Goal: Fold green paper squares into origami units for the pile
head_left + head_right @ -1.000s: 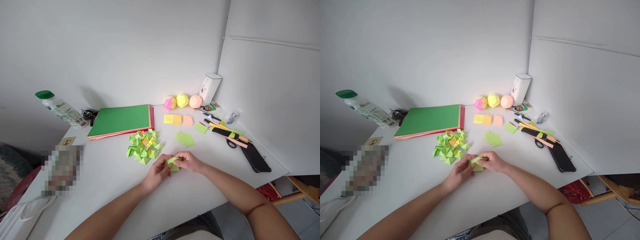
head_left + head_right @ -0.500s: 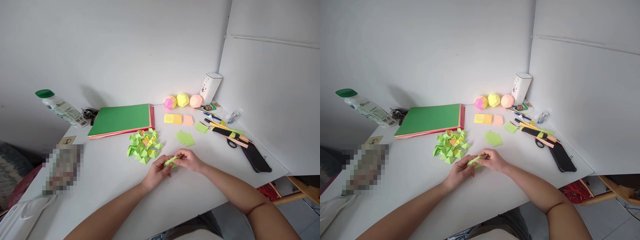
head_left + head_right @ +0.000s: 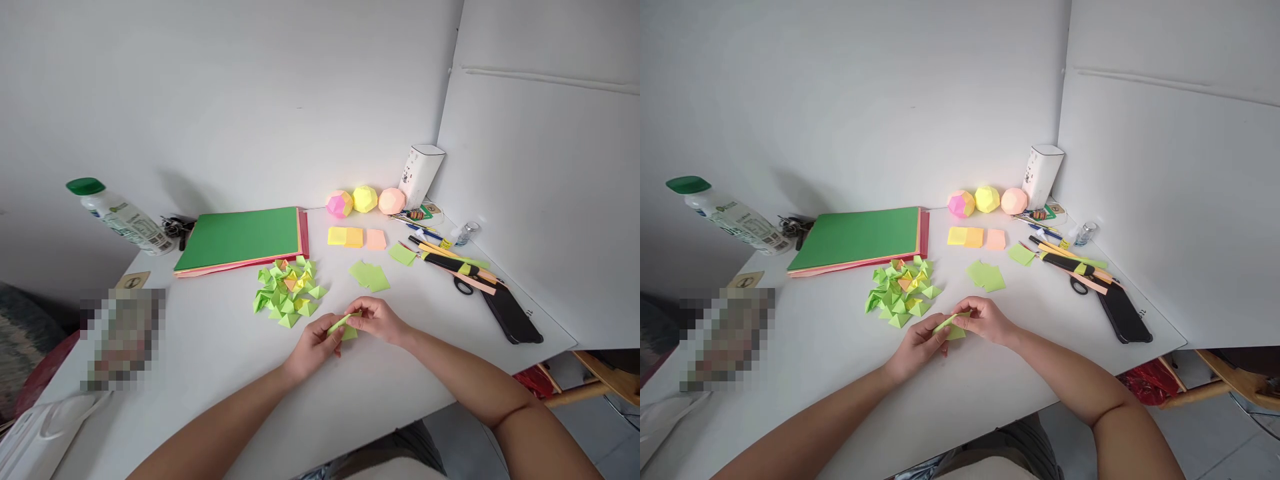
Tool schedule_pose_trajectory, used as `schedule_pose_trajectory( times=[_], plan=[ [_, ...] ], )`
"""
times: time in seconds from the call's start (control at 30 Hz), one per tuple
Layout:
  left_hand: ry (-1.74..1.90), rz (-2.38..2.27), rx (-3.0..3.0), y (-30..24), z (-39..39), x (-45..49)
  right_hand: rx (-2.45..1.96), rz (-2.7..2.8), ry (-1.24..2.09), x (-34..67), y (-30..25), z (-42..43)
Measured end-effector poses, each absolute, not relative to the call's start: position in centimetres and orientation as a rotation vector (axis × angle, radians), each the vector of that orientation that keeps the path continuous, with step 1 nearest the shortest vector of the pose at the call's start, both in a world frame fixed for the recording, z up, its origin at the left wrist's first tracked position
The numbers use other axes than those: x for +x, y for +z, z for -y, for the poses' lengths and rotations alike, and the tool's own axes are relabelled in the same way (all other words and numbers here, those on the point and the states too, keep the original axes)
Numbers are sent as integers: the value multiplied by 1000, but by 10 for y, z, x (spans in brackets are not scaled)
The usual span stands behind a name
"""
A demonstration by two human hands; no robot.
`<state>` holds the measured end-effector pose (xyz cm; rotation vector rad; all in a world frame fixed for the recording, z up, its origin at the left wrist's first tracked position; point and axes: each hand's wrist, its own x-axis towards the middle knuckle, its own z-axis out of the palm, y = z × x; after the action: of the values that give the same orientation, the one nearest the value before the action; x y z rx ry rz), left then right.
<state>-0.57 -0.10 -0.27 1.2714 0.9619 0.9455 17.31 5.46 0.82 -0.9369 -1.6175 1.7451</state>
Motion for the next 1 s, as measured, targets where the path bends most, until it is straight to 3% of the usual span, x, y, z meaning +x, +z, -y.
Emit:
schedule_pose_trajectory(
  times=[1.0],
  plan=[
    [896,-937,1253,2,3,-6,-1002,1728,1642,174,13,-53]
  ],
)
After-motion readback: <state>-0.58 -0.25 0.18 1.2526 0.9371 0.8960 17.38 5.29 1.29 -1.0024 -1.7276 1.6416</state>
